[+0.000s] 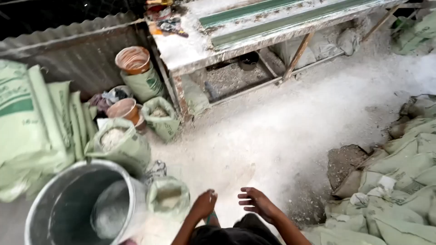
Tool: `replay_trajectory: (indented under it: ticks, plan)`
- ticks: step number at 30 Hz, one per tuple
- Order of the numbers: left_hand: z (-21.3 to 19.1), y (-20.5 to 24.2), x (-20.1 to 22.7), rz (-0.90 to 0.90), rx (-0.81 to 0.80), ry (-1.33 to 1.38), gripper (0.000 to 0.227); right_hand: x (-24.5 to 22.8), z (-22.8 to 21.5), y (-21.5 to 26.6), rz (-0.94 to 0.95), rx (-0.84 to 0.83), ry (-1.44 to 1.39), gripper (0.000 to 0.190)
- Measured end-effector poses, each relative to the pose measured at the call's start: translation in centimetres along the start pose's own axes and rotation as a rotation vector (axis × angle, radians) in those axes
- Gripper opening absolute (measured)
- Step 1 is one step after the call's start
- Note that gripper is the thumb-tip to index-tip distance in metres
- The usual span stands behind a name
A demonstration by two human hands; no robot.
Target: Clean a mold surface with a block and mix gypsum powder with liquid in a container for casting.
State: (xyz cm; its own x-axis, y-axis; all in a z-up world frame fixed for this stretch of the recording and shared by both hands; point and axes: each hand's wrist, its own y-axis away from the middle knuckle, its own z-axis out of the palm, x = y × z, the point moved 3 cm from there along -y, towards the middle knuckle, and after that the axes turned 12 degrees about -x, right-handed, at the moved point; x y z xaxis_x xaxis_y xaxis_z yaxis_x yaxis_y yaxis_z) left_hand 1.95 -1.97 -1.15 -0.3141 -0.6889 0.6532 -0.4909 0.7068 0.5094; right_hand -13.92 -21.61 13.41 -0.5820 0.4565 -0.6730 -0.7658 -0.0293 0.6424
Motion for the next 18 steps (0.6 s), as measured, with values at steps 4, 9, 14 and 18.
replay_trajectory:
  ticks: [4, 9, 14, 18]
  plan:
    - [-12.4, -7.4, 5.1, 0.129, 0.111, -0.068, 0.051, -7.7, -3.0, -4.7, -0.088, 0.105, -0.044, 0.058]
    - [-22.4, -15.7, 12.8, 0.063, 0.104, 0.084, 0.051, -15.9, -8.4, -11.4, -0.169, 0.241, -0.383, 0.055]
    - [-22.0, -30.2, 13.1, 0.081, 0.056, 0.126, 0.051, -23.8, -18.0, -19.2, -0.130, 0.238, -0.344, 0.060]
    - [-28.2, -36.1, 20.4, 0.026, 0.048, 0.195, 0.049, -35.5, -25.0, -25.2, -0.215, 0.232, -0.195, 0.059]
